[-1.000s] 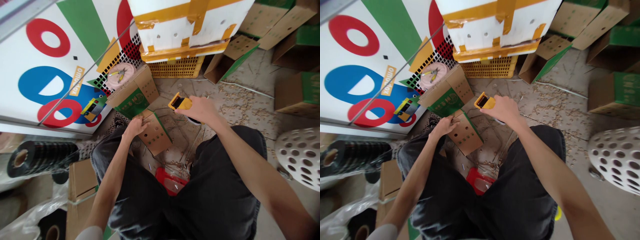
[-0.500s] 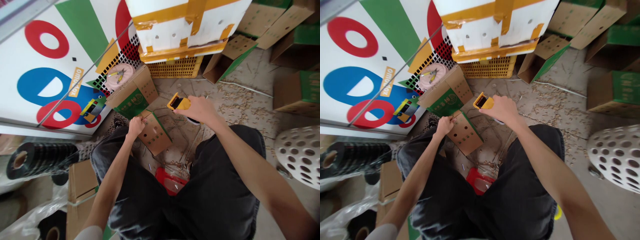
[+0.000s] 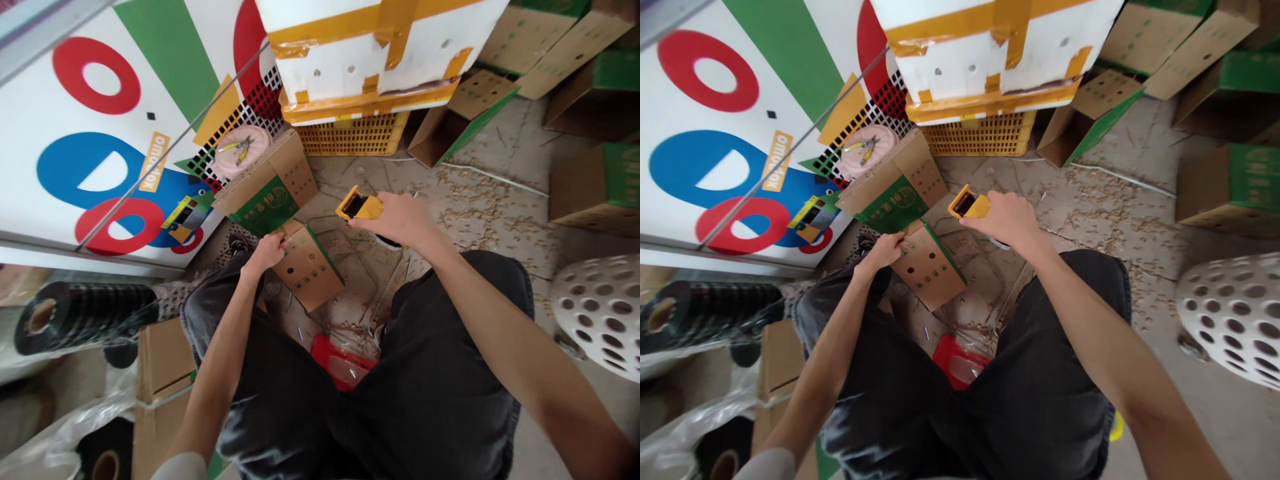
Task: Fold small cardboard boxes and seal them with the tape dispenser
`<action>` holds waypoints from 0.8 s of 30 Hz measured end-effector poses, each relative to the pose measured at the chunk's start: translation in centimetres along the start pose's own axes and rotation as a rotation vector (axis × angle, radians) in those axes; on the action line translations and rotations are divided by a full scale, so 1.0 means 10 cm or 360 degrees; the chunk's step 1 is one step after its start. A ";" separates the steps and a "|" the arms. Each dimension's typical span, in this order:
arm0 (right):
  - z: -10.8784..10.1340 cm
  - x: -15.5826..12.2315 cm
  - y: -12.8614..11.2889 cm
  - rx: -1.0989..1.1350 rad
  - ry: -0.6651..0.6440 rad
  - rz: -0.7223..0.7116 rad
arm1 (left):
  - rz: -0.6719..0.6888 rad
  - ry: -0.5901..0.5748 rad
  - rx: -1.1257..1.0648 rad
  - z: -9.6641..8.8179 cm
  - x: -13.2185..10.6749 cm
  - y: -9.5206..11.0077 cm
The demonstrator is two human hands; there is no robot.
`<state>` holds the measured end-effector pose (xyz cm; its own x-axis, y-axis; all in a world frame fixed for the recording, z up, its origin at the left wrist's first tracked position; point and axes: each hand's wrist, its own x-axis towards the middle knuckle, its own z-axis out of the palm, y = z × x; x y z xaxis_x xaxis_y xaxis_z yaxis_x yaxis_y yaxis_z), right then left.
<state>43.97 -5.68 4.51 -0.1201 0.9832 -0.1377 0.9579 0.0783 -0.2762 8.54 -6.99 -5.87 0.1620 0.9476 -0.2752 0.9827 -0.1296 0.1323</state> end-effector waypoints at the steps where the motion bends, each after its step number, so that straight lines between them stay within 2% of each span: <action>1: 0.00 0.00 0.00 -0.0006 0.0003 -0.0004 | 0.0003 -0.0018 -0.0003 -0.01 0.01 0.00; 13: 0.01 0.00 0.01 0.0013 -0.0012 0.0003 | 0.0081 -0.0096 0.0000 -0.04 0.02 -0.01; 24: 0.00 -0.01 0.00 -0.0011 -0.0014 0.0000 | -0.0006 0.0007 -0.0027 -0.01 -0.01 0.04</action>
<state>43.94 -5.76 4.48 -0.1224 0.9816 -0.1463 0.9598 0.0795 -0.2693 8.90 -7.08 -5.69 0.1579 0.9493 -0.2717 0.9816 -0.1211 0.1474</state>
